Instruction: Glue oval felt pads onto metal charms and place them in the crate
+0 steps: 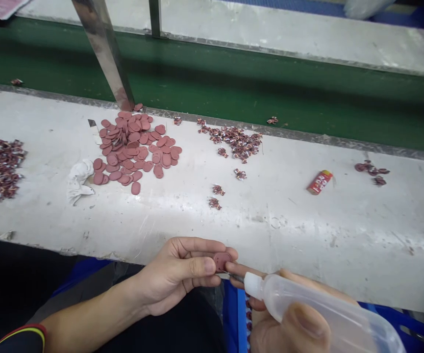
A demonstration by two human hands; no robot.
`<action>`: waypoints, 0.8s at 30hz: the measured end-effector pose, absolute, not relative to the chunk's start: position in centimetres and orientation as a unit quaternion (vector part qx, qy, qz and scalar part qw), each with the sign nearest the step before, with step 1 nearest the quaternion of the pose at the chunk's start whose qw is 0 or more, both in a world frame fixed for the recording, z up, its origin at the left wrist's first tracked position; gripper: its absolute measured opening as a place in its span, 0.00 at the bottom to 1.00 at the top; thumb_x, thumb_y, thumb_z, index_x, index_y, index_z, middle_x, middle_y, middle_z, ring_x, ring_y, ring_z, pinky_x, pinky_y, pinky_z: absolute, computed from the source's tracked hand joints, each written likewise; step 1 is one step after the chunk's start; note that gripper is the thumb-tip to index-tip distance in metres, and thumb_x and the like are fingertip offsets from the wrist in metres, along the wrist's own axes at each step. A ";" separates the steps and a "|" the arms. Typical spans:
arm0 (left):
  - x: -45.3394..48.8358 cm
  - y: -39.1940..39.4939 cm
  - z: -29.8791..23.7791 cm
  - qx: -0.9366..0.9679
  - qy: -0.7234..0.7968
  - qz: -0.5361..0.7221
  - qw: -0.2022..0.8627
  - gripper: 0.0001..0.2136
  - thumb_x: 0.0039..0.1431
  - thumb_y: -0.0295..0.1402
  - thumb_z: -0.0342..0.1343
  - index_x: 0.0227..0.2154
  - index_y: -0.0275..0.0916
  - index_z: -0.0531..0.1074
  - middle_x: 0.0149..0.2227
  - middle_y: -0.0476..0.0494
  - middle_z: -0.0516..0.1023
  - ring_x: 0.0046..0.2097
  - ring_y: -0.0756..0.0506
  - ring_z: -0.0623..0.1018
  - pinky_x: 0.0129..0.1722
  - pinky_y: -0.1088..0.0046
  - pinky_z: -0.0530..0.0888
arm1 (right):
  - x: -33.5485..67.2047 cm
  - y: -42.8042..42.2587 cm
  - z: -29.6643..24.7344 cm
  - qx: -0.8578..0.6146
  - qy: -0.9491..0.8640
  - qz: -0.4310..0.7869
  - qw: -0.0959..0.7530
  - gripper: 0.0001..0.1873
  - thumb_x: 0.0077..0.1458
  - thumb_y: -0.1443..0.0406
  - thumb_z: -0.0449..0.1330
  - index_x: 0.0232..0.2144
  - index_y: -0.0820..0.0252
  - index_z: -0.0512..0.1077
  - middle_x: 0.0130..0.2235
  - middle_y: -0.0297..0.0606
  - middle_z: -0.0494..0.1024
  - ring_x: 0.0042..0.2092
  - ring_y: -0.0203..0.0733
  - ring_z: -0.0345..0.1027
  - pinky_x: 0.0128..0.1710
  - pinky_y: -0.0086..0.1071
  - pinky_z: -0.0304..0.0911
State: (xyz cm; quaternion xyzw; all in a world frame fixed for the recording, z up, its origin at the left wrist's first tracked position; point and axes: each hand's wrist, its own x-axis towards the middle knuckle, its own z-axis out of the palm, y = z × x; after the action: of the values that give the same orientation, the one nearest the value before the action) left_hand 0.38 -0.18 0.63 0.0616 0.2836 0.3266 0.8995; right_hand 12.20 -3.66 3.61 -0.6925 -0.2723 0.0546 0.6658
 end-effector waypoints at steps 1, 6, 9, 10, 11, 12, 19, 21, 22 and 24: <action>0.4 -0.2 0.6 0.061 0.285 0.326 0.899 0.13 0.52 0.29 0.72 0.41 0.38 0.84 0.46 0.42 0.87 0.44 0.50 0.85 0.39 0.86 0.80 | 12.2 -3.7 3.5 -0.690 -0.272 0.041 0.669 0.12 0.49 0.59 0.72 0.21 0.57 0.77 0.25 0.33 0.74 0.20 0.36 0.64 0.21 0.39 0.62; 0.2 -0.1 0.5 0.070 0.274 0.335 0.899 0.12 0.54 0.28 0.71 0.42 0.39 0.84 0.47 0.42 0.86 0.45 0.51 0.85 0.41 0.85 0.79 | 14.3 -3.6 3.3 -0.653 -0.217 0.225 0.690 0.11 0.51 0.57 0.69 0.28 0.58 0.79 0.20 0.31 0.73 0.16 0.36 0.63 0.18 0.35 0.66; 0.1 0.2 0.4 0.081 0.275 0.345 0.894 0.11 0.55 0.28 0.70 0.42 0.38 0.84 0.47 0.41 0.86 0.46 0.48 0.85 0.42 0.84 0.79 | 16.8 -2.7 2.9 -0.579 -0.137 0.454 0.663 0.20 0.54 0.48 0.65 0.30 0.59 0.76 0.15 0.28 0.67 0.16 0.37 0.65 0.15 0.31 0.67; 0.1 0.3 0.5 0.084 0.276 0.347 0.892 0.11 0.55 0.28 0.70 0.42 0.38 0.84 0.47 0.41 0.86 0.46 0.48 0.85 0.42 0.83 0.79 | 17.5 -2.3 2.5 -0.520 -0.080 0.549 0.650 0.21 0.56 0.48 0.64 0.31 0.60 0.75 0.15 0.26 0.66 0.16 0.35 0.65 0.14 0.27 0.66; 0.0 0.4 0.5 0.085 0.278 0.351 0.890 0.10 0.56 0.28 0.69 0.42 0.37 0.84 0.47 0.41 0.86 0.46 0.47 0.85 0.42 0.83 0.79 | 18.1 -2.0 1.8 -0.445 -0.013 0.638 0.628 0.20 0.58 0.49 0.64 0.34 0.61 0.74 0.16 0.24 0.65 0.16 0.31 0.64 0.14 0.21 0.63; 0.0 0.6 0.4 0.085 0.281 0.355 0.888 0.10 0.56 0.28 0.69 0.41 0.37 0.84 0.47 0.40 0.86 0.46 0.47 0.85 0.42 0.83 0.79 | 18.6 -1.8 1.0 -0.370 0.047 0.704 0.605 0.17 0.60 0.53 0.64 0.35 0.62 0.72 0.17 0.21 0.66 0.16 0.26 0.63 0.14 0.16 0.59; -0.6 1.7 -0.1 0.071 0.333 0.368 0.865 0.08 0.58 0.28 0.67 0.41 0.35 0.83 0.47 0.38 0.86 0.46 0.45 0.85 0.40 0.82 0.80 | 18.8 -1.9 -3.5 -0.270 0.134 0.758 0.579 0.17 0.65 0.52 0.60 0.39 0.61 0.68 0.20 0.17 0.61 0.17 0.19 0.56 0.17 0.06 0.49; -1.0 2.0 -0.1 0.067 0.351 0.367 0.859 0.09 0.56 0.29 0.69 0.41 0.35 0.84 0.47 0.37 0.86 0.45 0.45 0.86 0.39 0.83 0.80 | 18.6 -2.8 -3.2 -0.277 0.134 0.764 0.566 0.22 0.64 0.48 0.59 0.40 0.62 0.70 0.19 0.18 0.58 0.16 0.19 0.49 0.15 0.08 0.47; -1.3 2.2 -0.1 0.064 0.363 0.367 0.854 0.10 0.55 0.29 0.70 0.40 0.35 0.84 0.47 0.37 0.86 0.44 0.45 0.86 0.38 0.83 0.81 | 18.6 -3.5 -2.7 -0.283 0.134 0.771 0.555 0.25 0.64 0.46 0.58 0.39 0.63 0.71 0.19 0.18 0.56 0.15 0.20 0.45 0.14 0.09 0.46; -1.8 2.5 0.0 0.057 0.389 0.367 0.843 0.10 0.54 0.30 0.71 0.40 0.35 0.84 0.47 0.37 0.86 0.44 0.46 0.86 0.38 0.83 0.81 | 19.2 -4.8 -1.4 -0.321 0.125 0.775 0.529 0.29 0.63 0.42 0.55 0.33 0.62 0.73 0.17 0.18 0.51 0.13 0.22 0.36 0.11 0.15 0.44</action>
State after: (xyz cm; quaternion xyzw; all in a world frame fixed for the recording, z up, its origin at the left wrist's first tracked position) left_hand -1.84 2.45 -0.04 0.0566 0.3885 0.3670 0.8433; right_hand 19.20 -4.81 -1.38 -0.3209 0.1248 0.7754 0.5294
